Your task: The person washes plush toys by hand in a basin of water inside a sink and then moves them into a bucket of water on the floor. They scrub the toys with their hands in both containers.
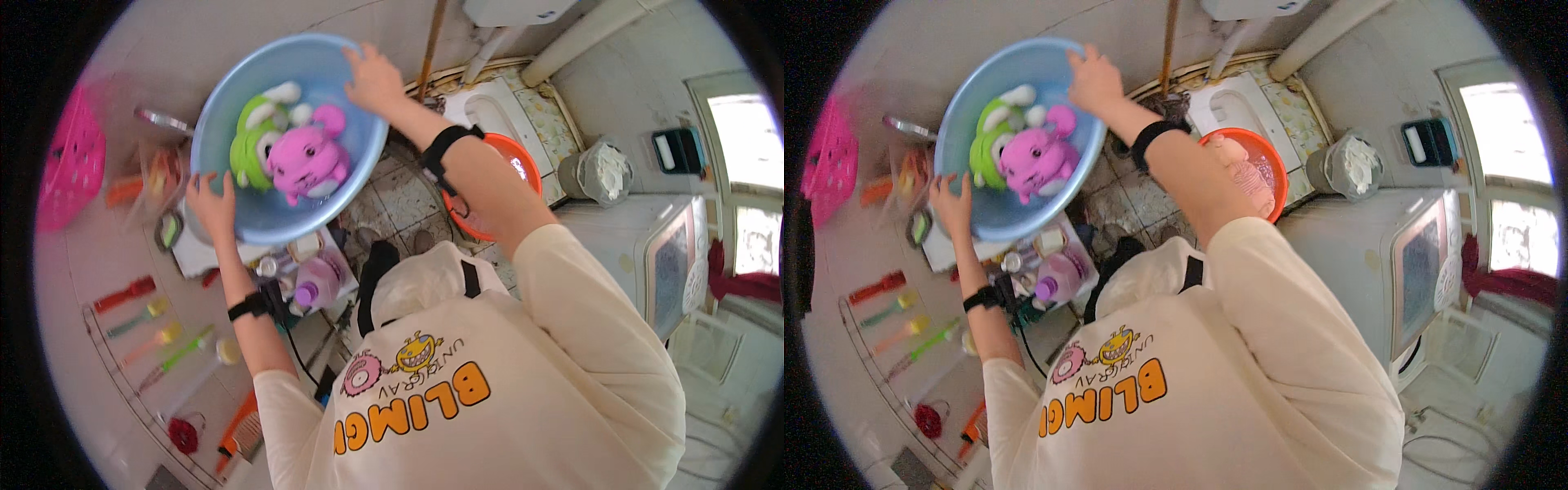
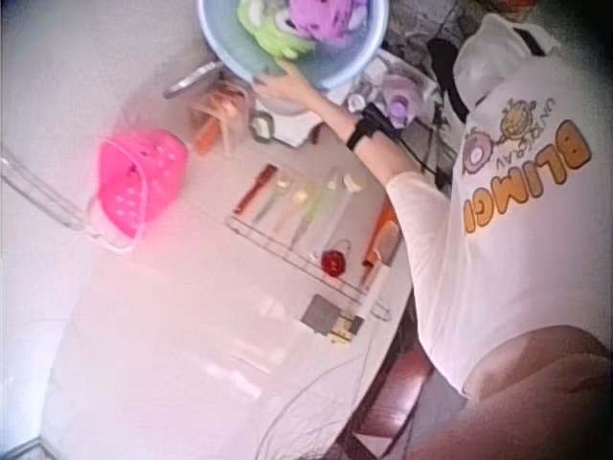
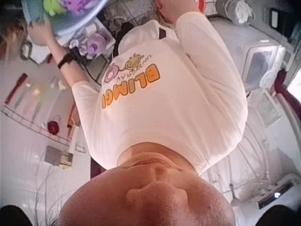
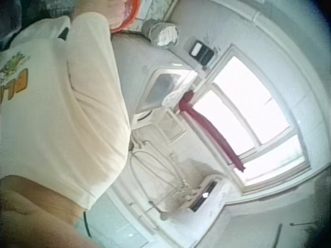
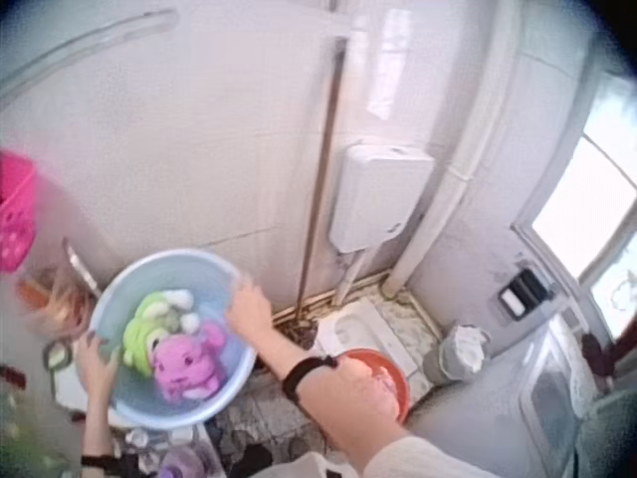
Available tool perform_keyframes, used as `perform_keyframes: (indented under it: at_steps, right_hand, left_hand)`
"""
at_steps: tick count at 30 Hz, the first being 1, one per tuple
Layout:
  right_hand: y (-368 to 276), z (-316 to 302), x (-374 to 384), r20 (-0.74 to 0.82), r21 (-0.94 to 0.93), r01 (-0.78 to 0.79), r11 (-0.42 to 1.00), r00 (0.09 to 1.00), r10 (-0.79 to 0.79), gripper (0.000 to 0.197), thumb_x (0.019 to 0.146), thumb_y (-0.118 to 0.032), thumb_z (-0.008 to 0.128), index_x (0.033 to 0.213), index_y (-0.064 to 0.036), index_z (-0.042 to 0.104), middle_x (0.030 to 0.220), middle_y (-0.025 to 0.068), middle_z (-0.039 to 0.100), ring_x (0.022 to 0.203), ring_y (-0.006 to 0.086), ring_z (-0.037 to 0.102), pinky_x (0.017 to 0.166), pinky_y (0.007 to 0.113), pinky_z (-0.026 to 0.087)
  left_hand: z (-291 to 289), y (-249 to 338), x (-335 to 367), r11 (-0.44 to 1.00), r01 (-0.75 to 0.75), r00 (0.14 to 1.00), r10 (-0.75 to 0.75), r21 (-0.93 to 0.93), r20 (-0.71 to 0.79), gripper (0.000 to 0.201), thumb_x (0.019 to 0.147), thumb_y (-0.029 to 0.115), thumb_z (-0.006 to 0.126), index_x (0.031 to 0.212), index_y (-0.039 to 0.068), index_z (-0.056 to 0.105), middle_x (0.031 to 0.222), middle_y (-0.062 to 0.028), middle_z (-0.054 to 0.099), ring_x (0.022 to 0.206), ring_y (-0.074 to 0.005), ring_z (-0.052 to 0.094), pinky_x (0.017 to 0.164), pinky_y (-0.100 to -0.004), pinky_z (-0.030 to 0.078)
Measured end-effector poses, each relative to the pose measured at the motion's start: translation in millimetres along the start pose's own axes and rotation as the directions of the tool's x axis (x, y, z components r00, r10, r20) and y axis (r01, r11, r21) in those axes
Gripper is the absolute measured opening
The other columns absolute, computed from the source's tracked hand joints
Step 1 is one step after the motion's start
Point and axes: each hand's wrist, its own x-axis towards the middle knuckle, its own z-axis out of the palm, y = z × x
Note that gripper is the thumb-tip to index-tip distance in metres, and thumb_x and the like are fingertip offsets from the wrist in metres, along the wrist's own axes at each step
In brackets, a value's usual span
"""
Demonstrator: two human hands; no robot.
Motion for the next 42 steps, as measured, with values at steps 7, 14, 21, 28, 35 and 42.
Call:
perform_keyframes:
  at_steps: [7, 14, 21, 28, 35, 42]
  right_hand:
    - [-3, -8, -4, 0.052, 0.064, -0.09, 0.994, 0.995, 0.086, 0.055, 0.07, -0.006, 0.057, 0.124, -0.0116, 0.046, 0.115, 0.0178, 0.045, 0.092, 0.0356, 0.054, 0.076, 0.043, 0.049]
    - [-5, -10, -3, 0.025, 0.021, -0.103, 0.995, 0.994, 0.102, 0.053, 0.069, -0.006, 0.059, 0.12, -0.0098, 0.048, 0.108, 0.0172, 0.046, 0.089, 0.0336, 0.055, 0.07, 0.041, 0.05]
    - [-5, -11, 1, 0.035, 0.108, -0.158, 0.982, 0.987, 0.155, 0.052, 0.074, -0.015, 0.061, 0.123, -0.011, 0.045, 0.114, 0.0167, 0.046, 0.096, 0.0347, 0.053, 0.078, 0.042, 0.048]
    - [5, -21, -6, 0.071, 0.235, -0.162, 0.959, 0.986, 0.149, 0.055, 0.074, -0.024, 0.063, 0.123, -0.0091, 0.046, 0.119, 0.0191, 0.046, 0.106, 0.0372, 0.049, 0.088, 0.045, 0.044]
    - [8, -27, -22, 0.028, 0.221, -0.063, 0.973, 0.998, 0.058, 0.06, 0.076, -0.025, 0.063, 0.127, -0.0014, 0.04, 0.126, 0.0209, 0.04, 0.111, 0.0374, 0.044, 0.092, 0.045, 0.041]
    - [37, -52, -62, -0.138, 0.311, -0.018, 0.95, 0.988, 0.064, 0.059, 0.079, -0.029, 0.061, 0.126, 0.0001, 0.04, 0.129, 0.0222, 0.038, 0.117, 0.0399, 0.037, 0.098, 0.045, 0.033]
  left_hand:
    - [-4, 5, -1, 0.999, 0.002, 0.998, -0.006, 0.053, 0.066, 0.037, 0.079, 0.036, 0.064, 0.096, 0.003, 0.062, 0.121, -0.021, 0.048, 0.113, -0.0369, 0.043, 0.096, -0.0439, 0.034]
    - [-3, 8, 3, 0.998, -0.015, 0.999, 0.012, 0.055, 0.052, 0.031, 0.077, 0.03, 0.066, 0.091, 0.003, 0.062, 0.118, -0.0191, 0.048, 0.112, -0.0355, 0.042, 0.093, -0.0426, 0.036]
    - [2, -9, 9, 1.0, 0.007, 0.998, -0.005, -0.03, 0.068, 0.031, 0.078, 0.031, 0.066, 0.093, 0.003, 0.063, 0.117, -0.0195, 0.05, 0.111, -0.0349, 0.046, 0.094, -0.0423, 0.036]
    - [-30, 39, 16, 0.943, 0.024, 0.973, 0.053, -0.333, 0.222, 0.033, 0.079, 0.024, 0.065, 0.103, 0.003, 0.058, 0.109, -0.0148, 0.055, 0.106, -0.0281, 0.05, 0.095, -0.036, 0.036]
    - [-34, 88, -6, 0.936, -0.087, 0.969, 0.159, -0.341, 0.191, 0.033, 0.077, 0.023, 0.067, 0.099, 0.001, 0.058, 0.102, -0.0165, 0.057, 0.098, -0.0313, 0.055, 0.086, -0.0362, 0.042]
    - [-59, 187, -4, 0.828, -0.176, 0.91, 0.344, -0.533, 0.234, 0.027, 0.078, 0.021, 0.065, 0.096, 0.001, 0.059, 0.096, -0.0155, 0.06, 0.093, -0.0316, 0.056, 0.083, -0.0372, 0.043]
